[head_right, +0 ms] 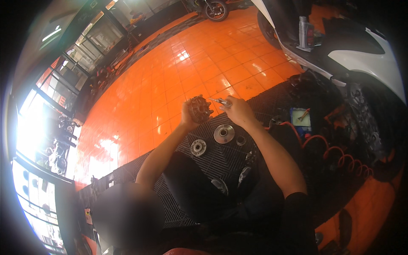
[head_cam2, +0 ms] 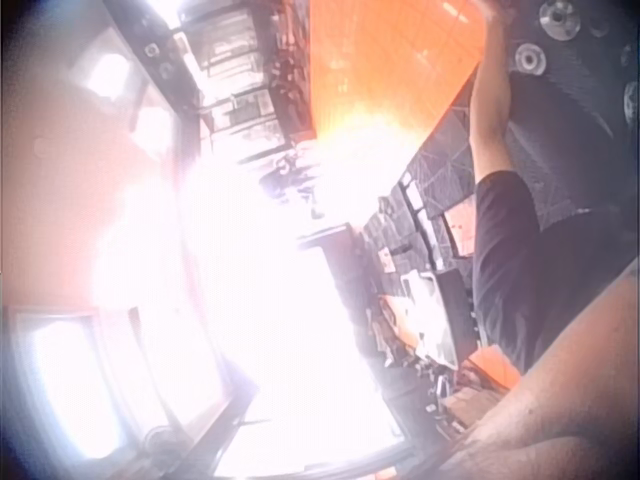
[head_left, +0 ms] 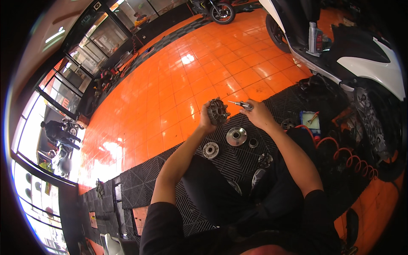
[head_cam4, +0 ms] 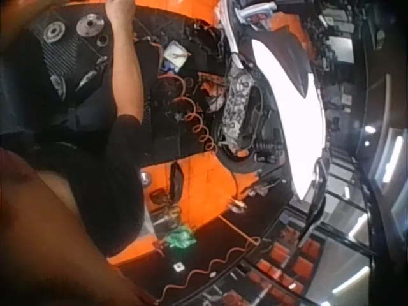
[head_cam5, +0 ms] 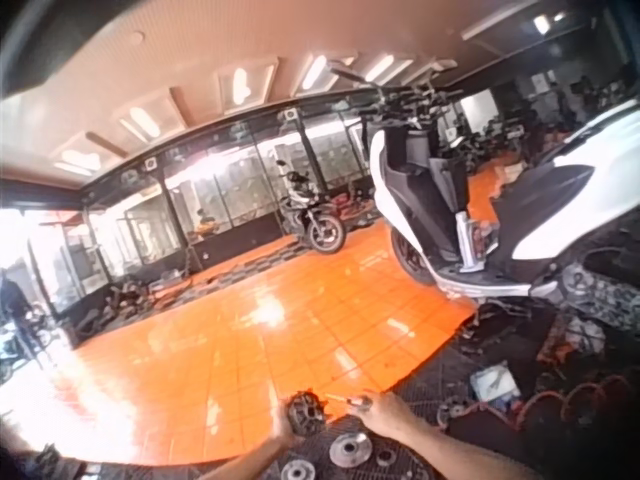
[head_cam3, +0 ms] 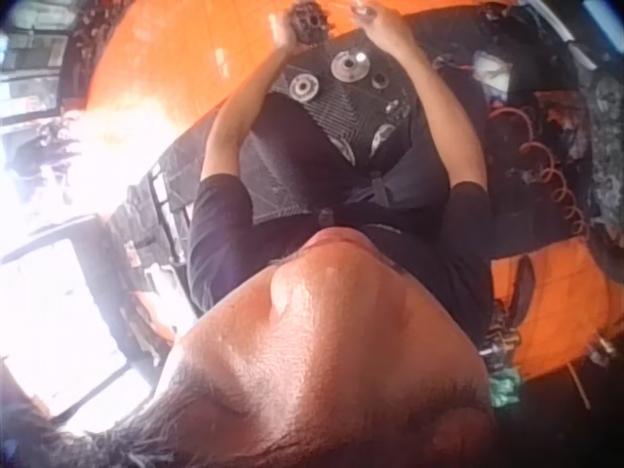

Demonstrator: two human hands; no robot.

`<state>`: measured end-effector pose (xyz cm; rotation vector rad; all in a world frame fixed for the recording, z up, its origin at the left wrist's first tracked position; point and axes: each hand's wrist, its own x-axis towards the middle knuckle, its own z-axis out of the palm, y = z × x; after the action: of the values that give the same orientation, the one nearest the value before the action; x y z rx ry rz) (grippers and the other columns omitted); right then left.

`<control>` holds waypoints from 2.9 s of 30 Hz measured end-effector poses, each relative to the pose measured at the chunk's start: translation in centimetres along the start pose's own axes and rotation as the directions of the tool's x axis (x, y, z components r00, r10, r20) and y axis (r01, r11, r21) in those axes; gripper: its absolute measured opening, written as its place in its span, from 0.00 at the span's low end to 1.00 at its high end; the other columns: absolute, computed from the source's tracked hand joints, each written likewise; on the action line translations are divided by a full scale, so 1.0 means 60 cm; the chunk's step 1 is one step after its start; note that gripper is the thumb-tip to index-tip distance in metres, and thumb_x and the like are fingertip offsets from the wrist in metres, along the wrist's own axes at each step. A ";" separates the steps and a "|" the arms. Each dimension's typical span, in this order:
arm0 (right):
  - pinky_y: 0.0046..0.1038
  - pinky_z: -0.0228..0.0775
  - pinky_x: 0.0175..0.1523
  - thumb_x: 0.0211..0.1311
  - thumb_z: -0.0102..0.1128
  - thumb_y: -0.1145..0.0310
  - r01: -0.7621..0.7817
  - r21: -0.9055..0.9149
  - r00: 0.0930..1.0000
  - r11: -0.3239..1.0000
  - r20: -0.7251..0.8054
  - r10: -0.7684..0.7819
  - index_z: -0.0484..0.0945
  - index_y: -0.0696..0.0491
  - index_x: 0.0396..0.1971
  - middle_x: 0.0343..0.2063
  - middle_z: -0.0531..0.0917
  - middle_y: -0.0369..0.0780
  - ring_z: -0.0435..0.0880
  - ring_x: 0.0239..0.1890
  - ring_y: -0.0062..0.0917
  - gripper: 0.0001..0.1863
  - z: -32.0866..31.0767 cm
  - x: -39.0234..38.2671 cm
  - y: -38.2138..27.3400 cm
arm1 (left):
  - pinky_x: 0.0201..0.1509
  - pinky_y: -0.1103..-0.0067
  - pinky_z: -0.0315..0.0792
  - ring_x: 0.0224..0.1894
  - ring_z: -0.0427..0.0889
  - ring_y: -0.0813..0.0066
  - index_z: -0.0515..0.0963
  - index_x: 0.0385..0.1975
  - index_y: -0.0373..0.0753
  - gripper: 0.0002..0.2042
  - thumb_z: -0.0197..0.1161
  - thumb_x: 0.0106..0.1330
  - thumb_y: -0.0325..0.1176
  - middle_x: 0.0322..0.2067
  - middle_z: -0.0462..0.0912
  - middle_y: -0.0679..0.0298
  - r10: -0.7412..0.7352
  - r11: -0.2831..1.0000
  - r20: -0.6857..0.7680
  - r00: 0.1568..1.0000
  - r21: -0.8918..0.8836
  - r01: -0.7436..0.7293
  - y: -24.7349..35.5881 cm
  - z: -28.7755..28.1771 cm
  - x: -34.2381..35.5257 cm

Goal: The person sits on the floor of a workshop and uses a screwdriver to disassemble and clean various metal components of a scooter's variator system. They handle multiple pulleys and weights, using a tool to scrape or adjust parts, and occasionally wipe them with a cloth.

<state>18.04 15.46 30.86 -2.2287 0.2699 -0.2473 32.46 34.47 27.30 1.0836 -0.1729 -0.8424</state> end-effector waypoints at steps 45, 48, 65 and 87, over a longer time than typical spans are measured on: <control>0.38 0.72 0.40 0.60 0.65 0.56 0.157 -0.039 0.985 0.987 0.077 -0.153 0.80 0.55 0.38 0.27 0.84 0.45 0.84 0.32 0.39 0.17 0.005 -0.014 -0.016 | 0.49 0.57 0.67 0.51 0.76 0.63 0.73 0.54 0.53 0.27 0.44 0.63 0.61 0.49 0.79 0.62 -0.028 0.995 -0.051 0.998 -0.092 0.024 -0.007 0.008 0.018; 0.40 0.73 0.40 0.60 0.65 0.54 0.216 -0.139 0.973 0.967 0.109 -0.202 0.80 0.54 0.39 0.27 0.84 0.45 0.85 0.34 0.40 0.18 0.019 -0.009 0.005 | 0.50 0.57 0.67 0.51 0.76 0.62 0.73 0.54 0.52 0.27 0.44 0.63 0.62 0.50 0.79 0.61 -0.051 0.997 -0.049 0.997 -0.057 0.048 -0.006 0.000 0.025; 0.39 0.74 0.41 0.60 0.64 0.54 0.203 -0.189 0.977 0.961 0.111 -0.184 0.81 0.53 0.40 0.27 0.85 0.44 0.86 0.34 0.37 0.18 0.026 -0.015 -0.001 | 0.55 0.52 0.65 0.52 0.76 0.56 0.73 0.56 0.51 0.31 0.46 0.61 0.65 0.51 0.78 0.59 -0.013 1.000 -0.101 0.995 0.002 0.013 0.005 0.024 0.005; 0.39 0.75 0.42 0.60 0.65 0.56 0.206 -0.153 0.979 0.967 0.033 -0.203 0.81 0.54 0.42 0.30 0.85 0.45 0.85 0.36 0.39 0.18 0.031 -0.026 -0.018 | 0.44 0.58 0.73 0.45 0.80 0.60 0.74 0.52 0.45 0.29 0.43 0.65 0.62 0.47 0.81 0.59 -0.062 0.996 -0.092 0.994 -0.062 0.057 -0.003 0.023 0.005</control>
<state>17.15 17.92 30.43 -2.4148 0.0495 -0.3275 31.89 33.24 27.71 1.0743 -0.0368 -0.8430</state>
